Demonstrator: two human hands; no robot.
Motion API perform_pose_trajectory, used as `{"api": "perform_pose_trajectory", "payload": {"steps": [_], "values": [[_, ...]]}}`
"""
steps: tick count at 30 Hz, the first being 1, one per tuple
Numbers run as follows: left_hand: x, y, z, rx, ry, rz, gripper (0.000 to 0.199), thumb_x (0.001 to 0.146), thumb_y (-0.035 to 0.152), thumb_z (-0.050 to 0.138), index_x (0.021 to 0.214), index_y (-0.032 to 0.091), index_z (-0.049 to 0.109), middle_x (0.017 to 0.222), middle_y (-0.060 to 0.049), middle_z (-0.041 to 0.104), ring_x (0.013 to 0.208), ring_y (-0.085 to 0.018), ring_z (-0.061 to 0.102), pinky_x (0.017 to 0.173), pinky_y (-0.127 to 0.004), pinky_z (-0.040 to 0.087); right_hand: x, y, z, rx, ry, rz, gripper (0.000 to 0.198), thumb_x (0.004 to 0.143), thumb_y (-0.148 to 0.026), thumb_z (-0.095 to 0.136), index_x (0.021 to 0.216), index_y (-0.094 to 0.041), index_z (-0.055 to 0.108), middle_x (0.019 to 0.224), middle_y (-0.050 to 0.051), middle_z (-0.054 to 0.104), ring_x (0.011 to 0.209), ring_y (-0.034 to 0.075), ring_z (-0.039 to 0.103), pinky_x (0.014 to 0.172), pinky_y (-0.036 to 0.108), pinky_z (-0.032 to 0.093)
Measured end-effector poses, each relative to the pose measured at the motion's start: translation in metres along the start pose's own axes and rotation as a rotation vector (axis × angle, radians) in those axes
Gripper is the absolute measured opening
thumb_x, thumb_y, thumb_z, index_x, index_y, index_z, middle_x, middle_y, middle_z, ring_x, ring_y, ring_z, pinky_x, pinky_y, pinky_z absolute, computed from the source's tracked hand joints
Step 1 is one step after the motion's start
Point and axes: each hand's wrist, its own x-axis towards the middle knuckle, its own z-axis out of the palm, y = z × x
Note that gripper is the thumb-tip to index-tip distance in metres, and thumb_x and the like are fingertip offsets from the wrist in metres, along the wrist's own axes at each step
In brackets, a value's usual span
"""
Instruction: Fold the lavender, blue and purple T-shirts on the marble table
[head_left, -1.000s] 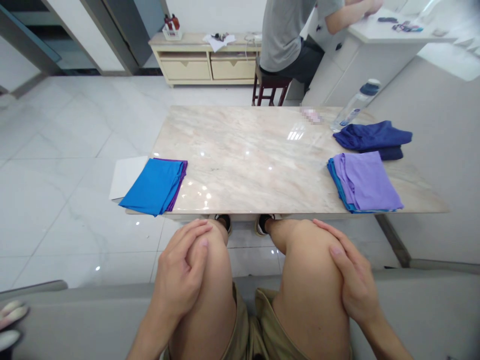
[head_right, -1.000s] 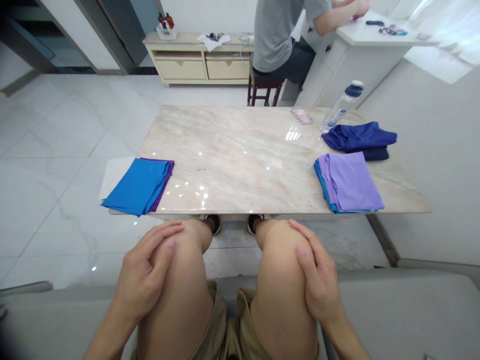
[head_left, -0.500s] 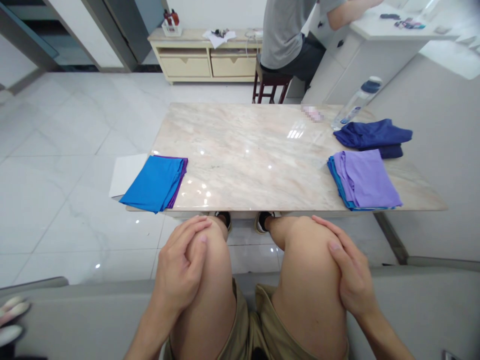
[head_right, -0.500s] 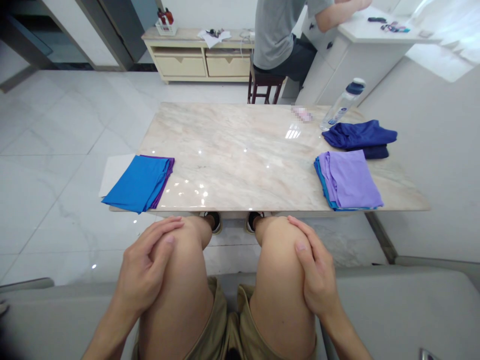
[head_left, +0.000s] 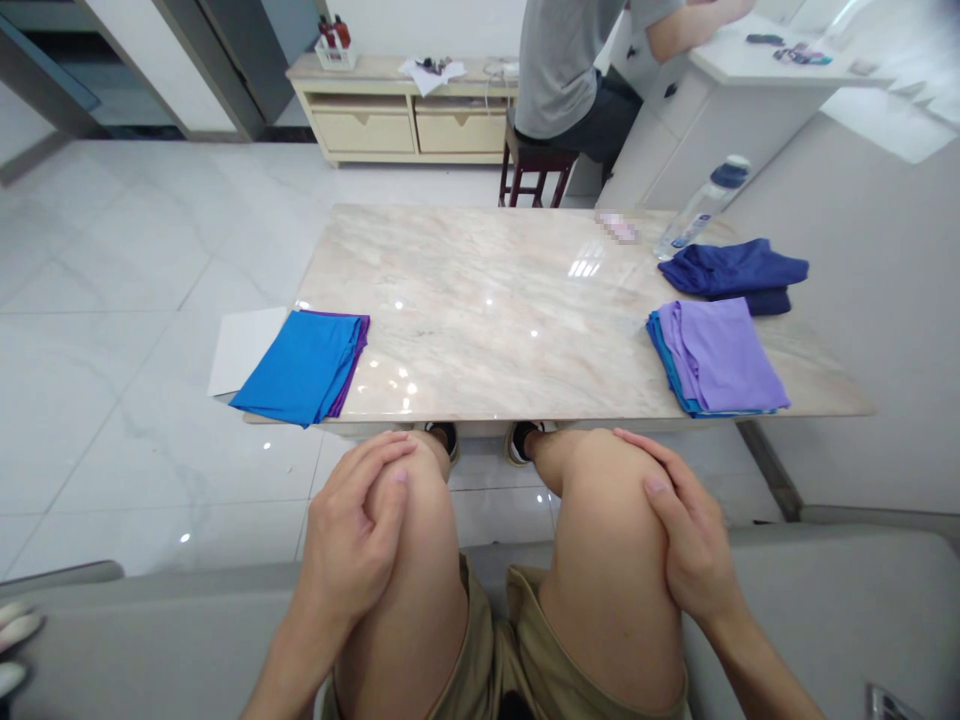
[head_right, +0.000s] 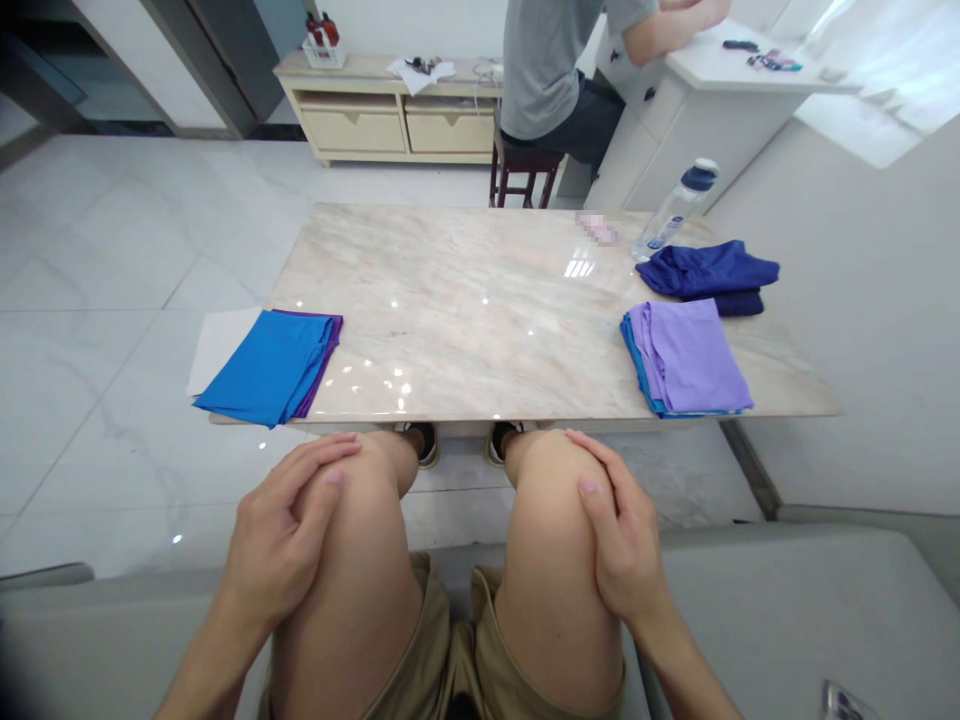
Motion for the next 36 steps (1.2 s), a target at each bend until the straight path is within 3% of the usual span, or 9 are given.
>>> {"api": "perform_pose_trajectory", "payload": {"steps": [36], "values": [[-0.0012, -0.0005, -0.0013, -0.027, -0.010, 0.004, 0.029, 0.108, 0.035, 0.057, 0.125, 0.025, 0.078, 0.139, -0.006, 0.079, 0.132, -0.027, 0.073, 0.117, -0.045, 0.059, -0.0022, -0.0028, -0.0034, -0.009, 0.038, 0.043, 0.055, 0.108, -0.060, 0.055, 0.144, -0.024, 0.076, 0.150, 0.009, 0.075, 0.141, 0.036, 0.068, 0.123, 0.050, 0.051]]}}
